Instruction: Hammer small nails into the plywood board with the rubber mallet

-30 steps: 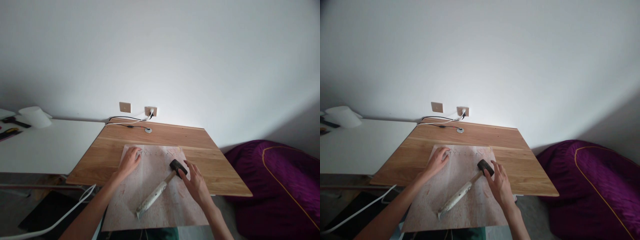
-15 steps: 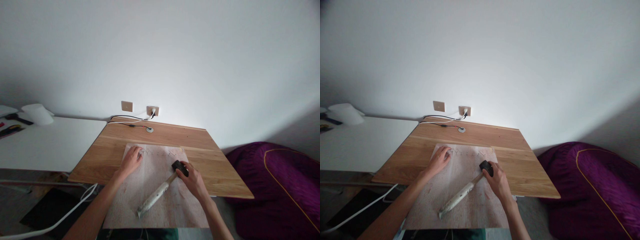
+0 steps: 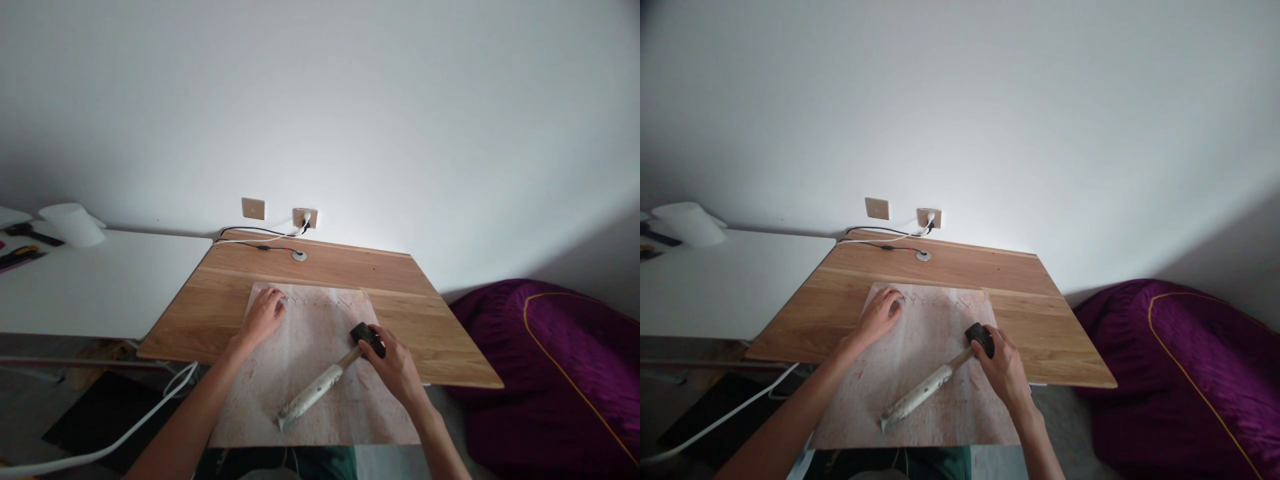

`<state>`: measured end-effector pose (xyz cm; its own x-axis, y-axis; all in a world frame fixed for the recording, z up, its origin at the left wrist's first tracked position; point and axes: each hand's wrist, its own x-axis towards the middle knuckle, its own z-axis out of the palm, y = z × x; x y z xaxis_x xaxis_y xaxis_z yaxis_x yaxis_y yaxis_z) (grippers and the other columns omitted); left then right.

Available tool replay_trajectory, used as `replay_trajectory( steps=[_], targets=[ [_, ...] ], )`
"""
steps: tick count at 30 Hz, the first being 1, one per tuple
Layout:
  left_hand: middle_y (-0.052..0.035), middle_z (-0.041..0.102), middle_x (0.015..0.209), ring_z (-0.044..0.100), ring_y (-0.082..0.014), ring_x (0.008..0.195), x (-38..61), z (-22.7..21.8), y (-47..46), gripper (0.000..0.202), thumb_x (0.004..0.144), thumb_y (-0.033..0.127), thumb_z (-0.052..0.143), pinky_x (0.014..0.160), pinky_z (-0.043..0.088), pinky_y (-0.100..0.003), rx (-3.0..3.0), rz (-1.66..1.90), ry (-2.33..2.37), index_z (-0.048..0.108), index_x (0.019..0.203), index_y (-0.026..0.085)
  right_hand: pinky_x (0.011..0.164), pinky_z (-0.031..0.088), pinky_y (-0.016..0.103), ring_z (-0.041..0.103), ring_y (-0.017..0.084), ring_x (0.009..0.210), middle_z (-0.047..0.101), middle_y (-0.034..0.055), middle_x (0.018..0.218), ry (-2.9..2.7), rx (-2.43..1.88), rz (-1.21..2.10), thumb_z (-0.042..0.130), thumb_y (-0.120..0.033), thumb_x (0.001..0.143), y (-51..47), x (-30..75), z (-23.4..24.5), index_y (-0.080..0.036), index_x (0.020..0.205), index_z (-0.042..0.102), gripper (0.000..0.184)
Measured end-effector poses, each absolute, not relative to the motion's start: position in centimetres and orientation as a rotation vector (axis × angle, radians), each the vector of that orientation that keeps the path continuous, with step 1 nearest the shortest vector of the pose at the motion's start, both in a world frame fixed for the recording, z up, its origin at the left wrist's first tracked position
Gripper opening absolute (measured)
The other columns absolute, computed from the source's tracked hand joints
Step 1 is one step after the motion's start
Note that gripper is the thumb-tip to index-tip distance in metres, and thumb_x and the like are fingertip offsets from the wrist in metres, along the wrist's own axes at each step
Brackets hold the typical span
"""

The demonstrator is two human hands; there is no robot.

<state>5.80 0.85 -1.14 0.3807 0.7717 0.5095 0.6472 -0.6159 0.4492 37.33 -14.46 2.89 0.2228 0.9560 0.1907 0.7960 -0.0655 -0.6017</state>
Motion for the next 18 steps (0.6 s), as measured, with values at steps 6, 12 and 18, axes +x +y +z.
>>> replay_trajectory(
  steps=[6,12,18],
  targets=[
    [-0.0078,0.064,0.108,0.061,-0.0259,0.107,5.7,-1.2,0.7,0.023,0.087,0.008,0.058,0.098,0.054,-0.043,2.468,1.070,1.271,0.064,0.105,0.021,0.097,0.053,0.049,0.068,0.033,0.109,0.072,0.0147,0.116,-1.609,-1.827,0.199,0.055,-0.051,0.095,-14.7,36.9,1.6,-0.018,0.122,0.065,0.044],
    [-0.0109,0.065,0.120,0.061,-0.0285,0.116,5.8,-1.1,0.4,0.023,0.088,0.010,0.059,0.103,0.052,-0.047,2.516,1.044,1.290,0.064,0.108,0.020,0.095,0.054,0.047,0.067,0.031,0.105,0.069,0.0127,0.112,-1.552,-1.810,0.170,0.057,-0.054,0.095,-14.8,36.6,0.8,-0.019,0.122,0.065,0.045],
    [-0.0131,0.066,0.130,0.060,-0.0297,0.126,5.7,-1.0,0.1,0.029,0.091,0.013,0.057,0.109,0.049,-0.049,2.555,1.008,1.277,0.063,0.118,0.020,0.092,0.054,0.047,0.067,0.030,0.100,0.068,0.0123,0.109,-1.491,-1.804,0.169,0.059,-0.057,0.092,-14.8,36.4,0.5,-0.019,0.119,0.067,0.047]
  ],
)
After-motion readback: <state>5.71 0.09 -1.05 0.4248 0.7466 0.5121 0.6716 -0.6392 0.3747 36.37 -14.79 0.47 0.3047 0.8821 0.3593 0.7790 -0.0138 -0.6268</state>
